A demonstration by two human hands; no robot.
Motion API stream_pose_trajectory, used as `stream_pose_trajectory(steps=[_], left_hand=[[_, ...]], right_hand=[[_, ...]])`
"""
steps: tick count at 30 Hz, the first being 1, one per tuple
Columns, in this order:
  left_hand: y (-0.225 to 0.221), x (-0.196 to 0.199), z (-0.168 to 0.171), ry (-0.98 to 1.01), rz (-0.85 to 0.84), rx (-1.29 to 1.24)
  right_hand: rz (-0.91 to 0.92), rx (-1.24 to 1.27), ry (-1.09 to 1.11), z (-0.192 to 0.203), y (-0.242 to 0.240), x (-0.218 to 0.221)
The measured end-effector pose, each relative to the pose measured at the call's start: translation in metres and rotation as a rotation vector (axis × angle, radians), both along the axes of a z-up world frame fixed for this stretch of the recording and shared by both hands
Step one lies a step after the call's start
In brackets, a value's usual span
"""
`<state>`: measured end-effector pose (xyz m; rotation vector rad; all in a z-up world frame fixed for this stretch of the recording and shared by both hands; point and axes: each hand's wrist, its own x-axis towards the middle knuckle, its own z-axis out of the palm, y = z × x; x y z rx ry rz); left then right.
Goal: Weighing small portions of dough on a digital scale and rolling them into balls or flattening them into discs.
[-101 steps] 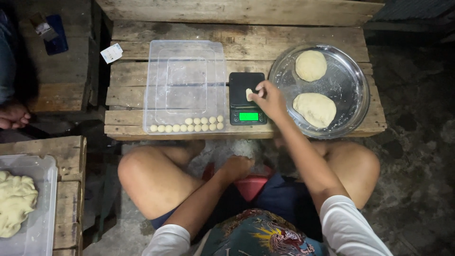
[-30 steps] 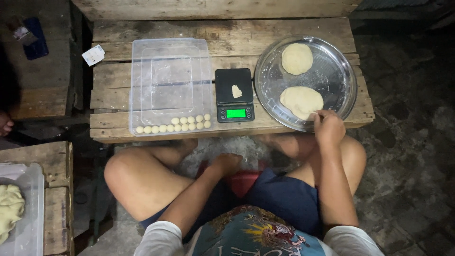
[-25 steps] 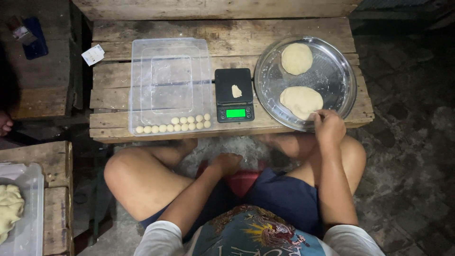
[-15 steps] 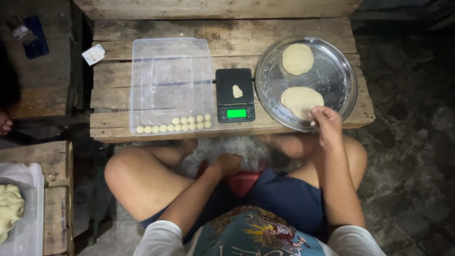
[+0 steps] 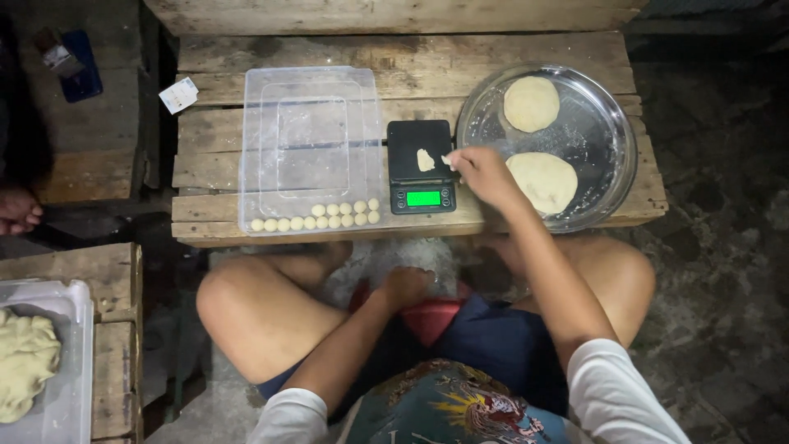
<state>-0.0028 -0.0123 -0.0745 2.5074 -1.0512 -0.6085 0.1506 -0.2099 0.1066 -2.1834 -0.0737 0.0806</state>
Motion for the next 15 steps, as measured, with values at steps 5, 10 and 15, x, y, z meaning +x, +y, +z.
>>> stream_pose_trajectory(steps=[5, 10, 15], left_hand=[[0.004, -0.001, 0.032, 0.034, 0.036, -0.116], [-0.003, 0.001, 0.024, 0.062, -0.012, -0.072], [-0.007, 0.001, 0.023, 0.067, -0.014, -0.038]], right_hand=[[0.021, -0.326, 0.031, 0.002, 0.017, 0.025], [0.042, -0.385, 0.038, 0.016, 0.033, 0.03], [0.034, -0.408, 0.046, 0.006, 0.038, 0.033]])
